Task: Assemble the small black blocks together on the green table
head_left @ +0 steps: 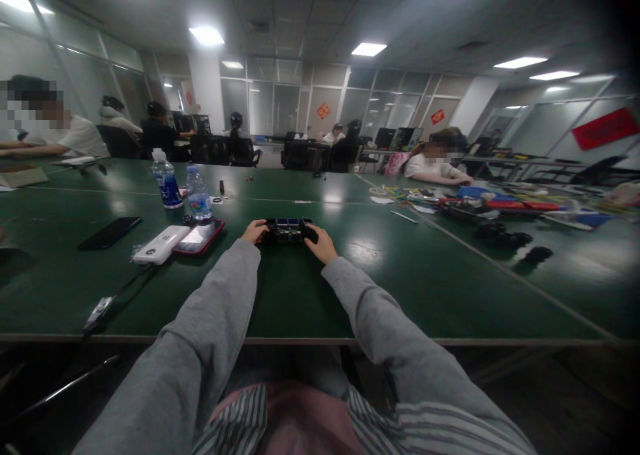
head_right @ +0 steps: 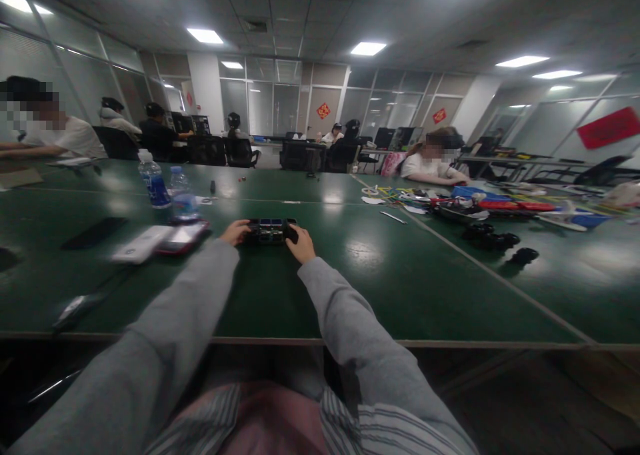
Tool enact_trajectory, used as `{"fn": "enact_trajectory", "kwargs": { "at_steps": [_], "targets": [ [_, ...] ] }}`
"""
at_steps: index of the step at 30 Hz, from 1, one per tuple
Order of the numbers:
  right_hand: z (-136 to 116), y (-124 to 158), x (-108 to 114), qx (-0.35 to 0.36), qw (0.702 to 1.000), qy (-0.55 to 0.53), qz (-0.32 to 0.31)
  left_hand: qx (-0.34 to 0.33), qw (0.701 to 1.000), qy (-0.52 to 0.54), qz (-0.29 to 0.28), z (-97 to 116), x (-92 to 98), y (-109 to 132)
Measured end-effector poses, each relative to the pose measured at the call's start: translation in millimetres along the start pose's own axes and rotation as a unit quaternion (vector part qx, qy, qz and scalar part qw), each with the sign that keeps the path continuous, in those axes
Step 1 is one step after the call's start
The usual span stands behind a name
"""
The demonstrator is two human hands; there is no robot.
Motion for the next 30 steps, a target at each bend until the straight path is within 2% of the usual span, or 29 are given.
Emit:
{"fn": "enact_trajectory", "kwargs": {
  "at_steps": [7,11,14,17,23,25,30],
  "targets": [
    [44.7,-7.1,8.5,-0.118,0.988,-0.064,0.079,0.012,1.000,0.008,0.000,2.3,0.5,4.9],
    [57.2,-7.0,18.2,-0.170,0.978,-0.014,0.123,0.017,1.000,0.007,0.000,-0.2,1.2,2.8],
    [61.1,-4.7,20.3,-0.210,0.971,0.024,0.114,0.013,1.000,0.013,-0.003,-0.4,1.2,1.5],
    [56.8,-2.3,20.9,-0.205,0.972,0.037,0.108,0.010,1.000,0.019,-0.007,0.0,0.7,1.6],
    [40.7,-4.2,17.4,-0.105,0.989,0.043,0.098,0.013,1.000,0.018,-0.009,-3.7,1.5,-2.5],
    [45.2,-5.4,18.8,-0.111,0.988,0.017,0.109,0.011,1.000,0.026,-0.012,-5.0,1.1,-4.7],
    [63.8,-5.9,21.1,-0.188,0.972,-0.061,0.126,0.009,0.999,0.034,-0.016,-5.1,0.0,-5.6]
  ]
}}
Point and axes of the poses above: each hand's wrist, its own y-axis away from the middle knuckle, its own x-axis out of the back of the hand, z = x × y, the point moved 9 cm from there along -y, towards the middle knuckle, and after that the axes turned 2 degrees about z, right-handed, at the moved point
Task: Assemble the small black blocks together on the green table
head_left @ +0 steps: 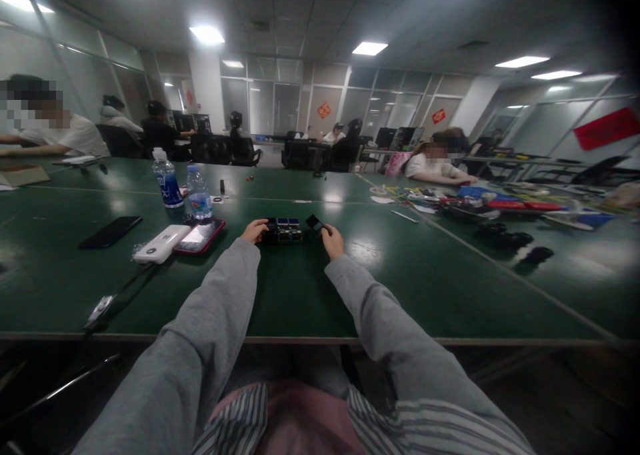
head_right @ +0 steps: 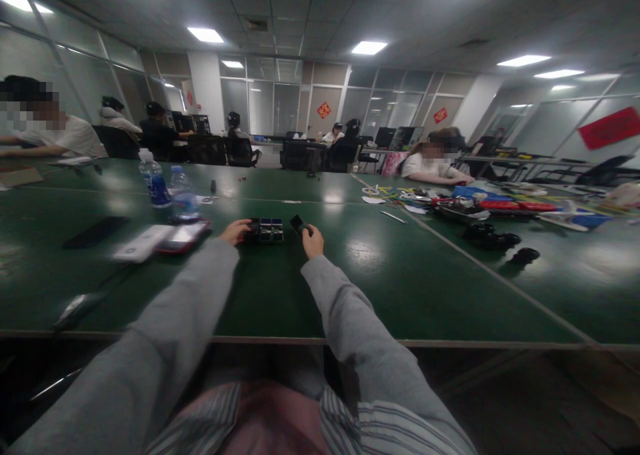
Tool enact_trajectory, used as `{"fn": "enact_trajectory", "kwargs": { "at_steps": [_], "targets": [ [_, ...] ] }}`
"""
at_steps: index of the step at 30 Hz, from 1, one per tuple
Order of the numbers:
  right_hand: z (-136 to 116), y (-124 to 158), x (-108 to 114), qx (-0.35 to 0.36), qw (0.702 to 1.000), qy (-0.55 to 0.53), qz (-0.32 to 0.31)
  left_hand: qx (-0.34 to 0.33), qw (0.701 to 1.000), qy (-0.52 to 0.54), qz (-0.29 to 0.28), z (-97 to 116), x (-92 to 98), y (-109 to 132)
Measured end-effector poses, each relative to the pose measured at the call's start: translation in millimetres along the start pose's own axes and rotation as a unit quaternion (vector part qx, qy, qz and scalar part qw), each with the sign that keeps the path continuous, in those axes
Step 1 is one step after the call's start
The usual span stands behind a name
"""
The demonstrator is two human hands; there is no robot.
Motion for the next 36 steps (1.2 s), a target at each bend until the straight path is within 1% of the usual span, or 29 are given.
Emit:
{"fn": "enact_trajectory", "kwargs": {
  "at_steps": [6,9,13,16,19,22,25,29,33,36],
  "targets": [
    [-0.7,1.8,1.0,-0.030,0.999,0.022,-0.014,-0.005,1.000,-0.011,0.005,-0.1,0.2,-1.2],
    [-1.2,3.0,0.9,-0.027,0.999,0.027,-0.015,-0.007,1.000,-0.009,0.002,-1.0,-0.2,-3.3],
    [-2.4,2.4,-1.4,-0.007,0.999,0.040,-0.020,-0.007,1.000,-0.020,0.006,-1.0,0.4,-3.9],
    [-5.4,1.4,-2.6,0.014,0.997,0.073,-0.022,-0.007,1.000,-0.026,0.005,0.1,-0.1,-2.3],
    [-9.1,1.2,-1.3,0.032,0.993,0.114,-0.011,-0.005,0.999,-0.032,0.009,0.9,0.6,-0.7],
    [-13.0,3.4,-1.1,0.053,0.991,0.121,-0.005,-0.002,0.999,-0.035,0.010,1.5,0.9,0.7],
    [-18.1,7.5,-4.4,0.088,0.987,0.131,-0.012,0.001,0.999,-0.034,0.005,2.5,-0.4,2.8],
    [-21.4,10.6,-10.6,0.126,0.979,0.155,-0.031,0.003,0.999,-0.039,0.016,6.0,0.0,6.3],
    [-20.6,9.3,-13.2,0.138,0.978,0.152,-0.037,0.023,0.997,-0.063,0.039,8.0,3.7,10.4],
    [-18.9,8.1,-12.9,0.135,0.979,0.153,-0.030,0.033,0.994,-0.096,0.039,11.2,5.2,15.5]
  ]
}}
Point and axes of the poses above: each hand's wrist, its own y-axis away from the middle knuckle, its own x-axis out of the back of the hand, z = x × y, the point moved 9 cm from there along -y, towards the middle knuckle, and after that the axes turned 2 degrees about z, right-handed, at the moved point
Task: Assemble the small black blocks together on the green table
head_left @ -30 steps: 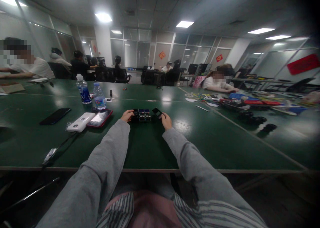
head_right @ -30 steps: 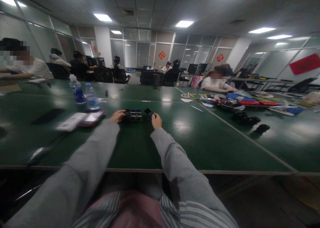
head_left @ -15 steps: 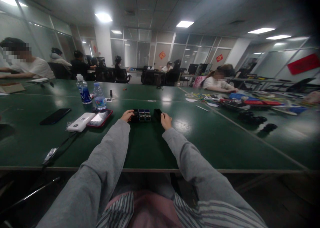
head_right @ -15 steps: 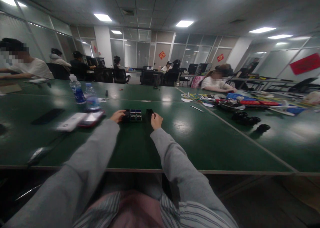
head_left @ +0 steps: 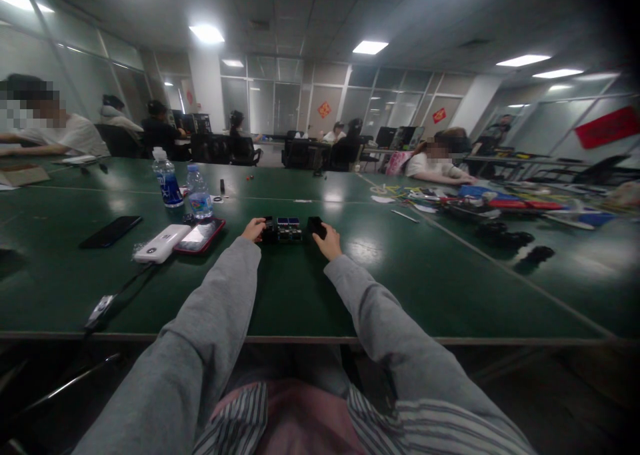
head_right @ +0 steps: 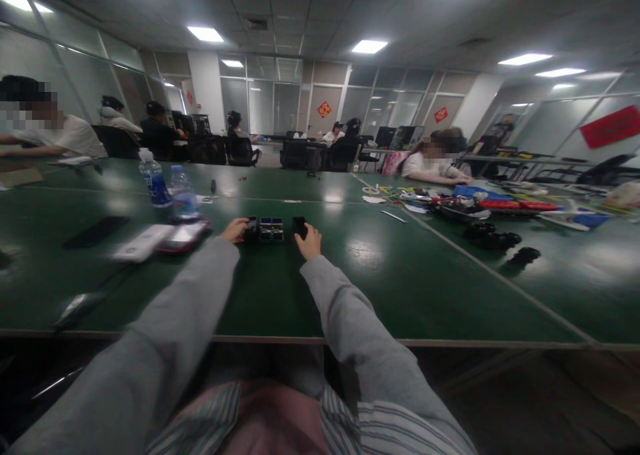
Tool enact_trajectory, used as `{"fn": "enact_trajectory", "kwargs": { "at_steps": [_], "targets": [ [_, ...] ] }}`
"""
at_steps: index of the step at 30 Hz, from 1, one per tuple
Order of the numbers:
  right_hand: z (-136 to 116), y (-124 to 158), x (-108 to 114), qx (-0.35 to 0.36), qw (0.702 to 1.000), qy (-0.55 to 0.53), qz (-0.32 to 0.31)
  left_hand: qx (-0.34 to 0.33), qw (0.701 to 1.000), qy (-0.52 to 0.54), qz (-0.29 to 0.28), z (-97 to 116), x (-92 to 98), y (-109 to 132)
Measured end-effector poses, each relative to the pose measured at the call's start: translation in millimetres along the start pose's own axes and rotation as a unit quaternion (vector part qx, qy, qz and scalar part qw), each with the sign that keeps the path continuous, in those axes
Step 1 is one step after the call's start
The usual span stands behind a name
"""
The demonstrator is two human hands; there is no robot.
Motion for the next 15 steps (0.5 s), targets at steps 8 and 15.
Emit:
{"fn": "enact_trajectory", "kwargs": {
  "at_steps": [8,15],
  "targets": [
    [1.9,0.7,-2.7,-0.012,1.000,0.005,-0.004,-0.071,0.988,-0.139,-0.015,13.1,4.5,12.9],
    [-0.1,0.6,-3.0,-0.014,1.000,0.003,-0.007,-0.159,0.956,-0.236,0.070,28.6,7.2,25.6]
  ]
}}
Point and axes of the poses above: each hand's wrist, its own y-axis away from the middle knuckle, its own x-axis out of the back of the hand, z = x × y, the point moved 9 cm from there along -y, towards the middle knuckle, and after that the axes turned 2 degrees about z, right-handed, at the moved point
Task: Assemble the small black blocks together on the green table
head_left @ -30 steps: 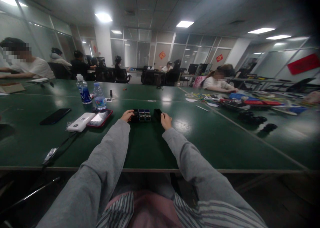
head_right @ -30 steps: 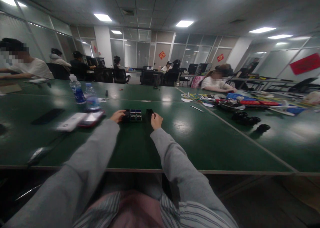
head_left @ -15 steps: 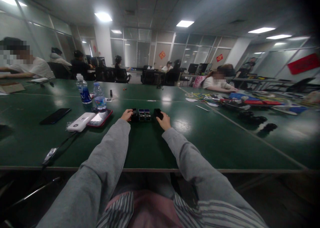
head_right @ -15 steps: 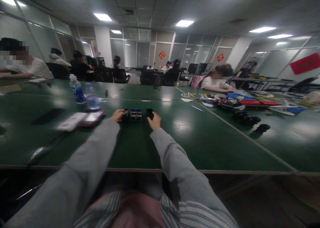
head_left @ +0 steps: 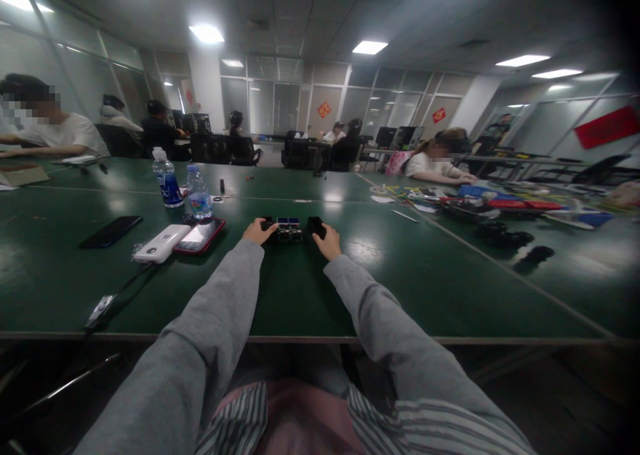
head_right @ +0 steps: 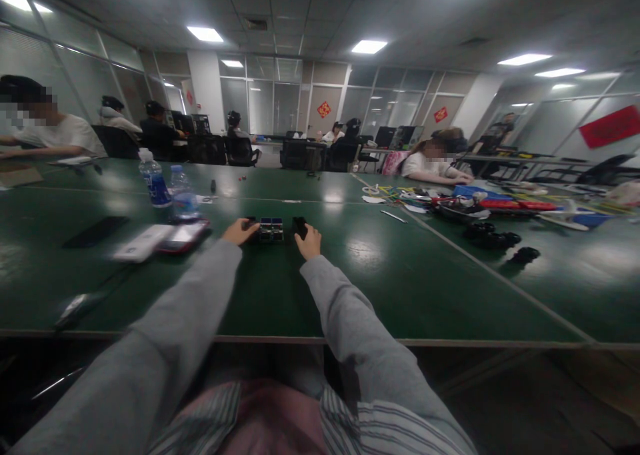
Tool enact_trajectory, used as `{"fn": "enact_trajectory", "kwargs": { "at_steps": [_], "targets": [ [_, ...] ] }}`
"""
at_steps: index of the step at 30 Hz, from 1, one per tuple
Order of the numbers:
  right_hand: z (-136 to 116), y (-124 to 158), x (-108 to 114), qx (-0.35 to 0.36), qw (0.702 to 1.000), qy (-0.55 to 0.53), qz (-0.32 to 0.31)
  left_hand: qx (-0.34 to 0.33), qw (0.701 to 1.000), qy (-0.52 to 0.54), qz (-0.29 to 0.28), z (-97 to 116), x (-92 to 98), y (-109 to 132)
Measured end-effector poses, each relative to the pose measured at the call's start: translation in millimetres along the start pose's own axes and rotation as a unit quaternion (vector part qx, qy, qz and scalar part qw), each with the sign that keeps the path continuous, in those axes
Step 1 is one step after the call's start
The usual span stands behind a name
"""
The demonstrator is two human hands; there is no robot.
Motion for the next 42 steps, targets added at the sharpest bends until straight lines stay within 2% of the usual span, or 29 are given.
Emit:
{"fn": "enact_trajectory", "kwargs": {
  "at_steps": [6,13,17,19,22,24,30,33,37,42],
  "targets": [
    [-0.6,1.3,0.4,-0.005,1.000,-0.005,-0.003,-0.006,0.997,-0.076,0.021,2.8,5.7,2.9],
    [-2.3,1.8,2.8,-0.005,1.000,-0.002,-0.004,-0.001,0.995,-0.085,0.045,-2.9,17.6,-3.4],
    [-1.7,2.4,4.2,-0.012,1.000,-0.004,-0.002,0.018,0.992,-0.117,0.038,-11.8,18.3,-6.5],
    [-2.0,2.6,4.8,-0.011,1.000,-0.005,0.000,0.014,0.990,-0.130,0.054,-12.4,20.2,-6.9],
    [-3.3,2.7,5.0,-0.007,1.000,-0.003,0.003,-0.036,0.987,-0.111,0.108,-1.3,26.6,-2.0],
    [-4.5,2.8,4.8,-0.004,1.000,-0.001,0.002,-0.070,0.985,-0.102,0.118,7.9,26.9,4.4],
    [-12.1,3.9,5.9,0.016,1.000,-0.009,-0.008,-0.099,0.982,-0.146,0.069,21.2,16.9,18.2],
    [-11.9,4.8,6.3,0.014,0.999,-0.025,-0.017,-0.091,0.983,-0.139,0.084,19.5,19.0,16.9],
    [-6.7,4.7,7.3,0.003,1.000,-0.027,-0.014,-0.033,0.987,-0.098,0.123,4.6,27.1,8.4],
    [-3.6,3.3,11.4,0.004,0.999,-0.027,0.021,0.005,0.991,-0.077,0.106,-8.9,24.1,0.3]
  ]
}}
Point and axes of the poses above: each hand's wrist, its own y-axis away from the middle knuckle, its own x-axis out of the back of the hand, z = x × y, the point moved 9 cm from there along -y, towards the middle knuckle, and after that the axes turned 2 degrees about z, right-handed, at the moved point
